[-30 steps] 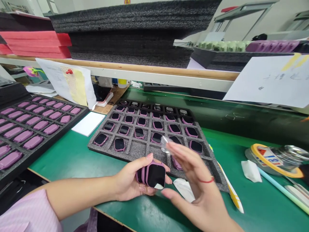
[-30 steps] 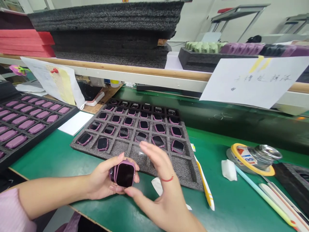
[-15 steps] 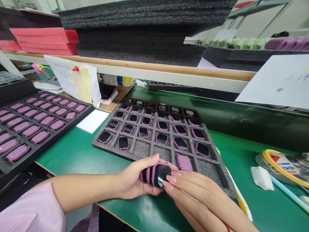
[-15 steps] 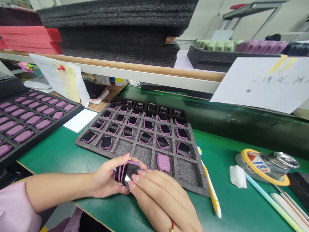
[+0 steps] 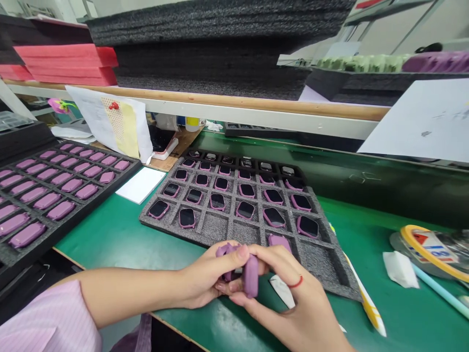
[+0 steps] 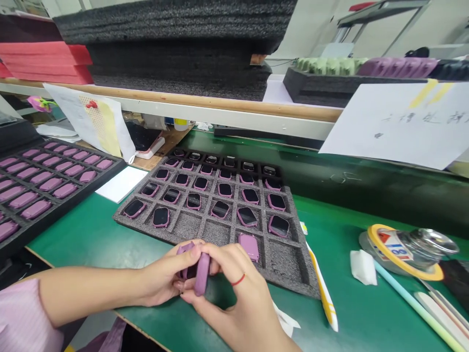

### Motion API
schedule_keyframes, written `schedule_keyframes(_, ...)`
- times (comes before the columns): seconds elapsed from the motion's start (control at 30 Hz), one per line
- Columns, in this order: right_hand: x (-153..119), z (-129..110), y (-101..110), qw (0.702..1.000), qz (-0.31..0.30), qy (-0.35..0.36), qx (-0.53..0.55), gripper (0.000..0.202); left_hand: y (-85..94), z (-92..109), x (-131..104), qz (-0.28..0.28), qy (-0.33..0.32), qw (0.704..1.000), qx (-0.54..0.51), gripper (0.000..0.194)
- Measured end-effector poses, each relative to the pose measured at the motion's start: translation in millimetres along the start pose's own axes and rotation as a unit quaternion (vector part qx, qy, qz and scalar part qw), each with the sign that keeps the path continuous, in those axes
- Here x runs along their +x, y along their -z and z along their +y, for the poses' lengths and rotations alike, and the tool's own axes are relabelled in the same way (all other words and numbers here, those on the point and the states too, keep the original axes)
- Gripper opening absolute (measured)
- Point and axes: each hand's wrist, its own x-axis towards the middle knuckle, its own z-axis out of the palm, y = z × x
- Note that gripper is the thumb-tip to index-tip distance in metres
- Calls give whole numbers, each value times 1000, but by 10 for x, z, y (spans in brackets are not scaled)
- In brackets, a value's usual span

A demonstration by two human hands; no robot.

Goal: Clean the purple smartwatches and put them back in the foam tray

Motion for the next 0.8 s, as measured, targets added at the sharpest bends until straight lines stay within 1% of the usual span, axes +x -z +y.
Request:
schedule_keyframes(0.17,6,40,83,1000,6,-6,7,50,-12,48,9,3,29,996,-79,53)
schedule_keyframes(0.27,14,36,88,1000,5,-2,13,50,-18,66,-3,-18,40,997,-59,55)
schedule_keyframes(0.37,20,30,83,1000,-17,2,25,54,-6,57,-9,-39,46,997,-44,59)
schedule_keyframes(0.47,23,43,83,998,-40,12,44,57,21,37,-7,-29,44,997,-51,59)
schedule_keyframes(0.53,24,56,83,998,-41,15,53,56,28,39,-10,-22,46,998,-48,58)
schedule_keyframes(0.63,35,58,92,998,-33,18,47,54,5,70,-25,-24,50,998,-24,48)
schedule_keyframes(0.7,58,44,123,999,-30,23,34,54,-23,93,-35,-38,38,998,-7,43)
schedule_keyframes(0.8,117,61,252,999,-28,18,7,48,-51,99,-41,-50,20,999,7,45)
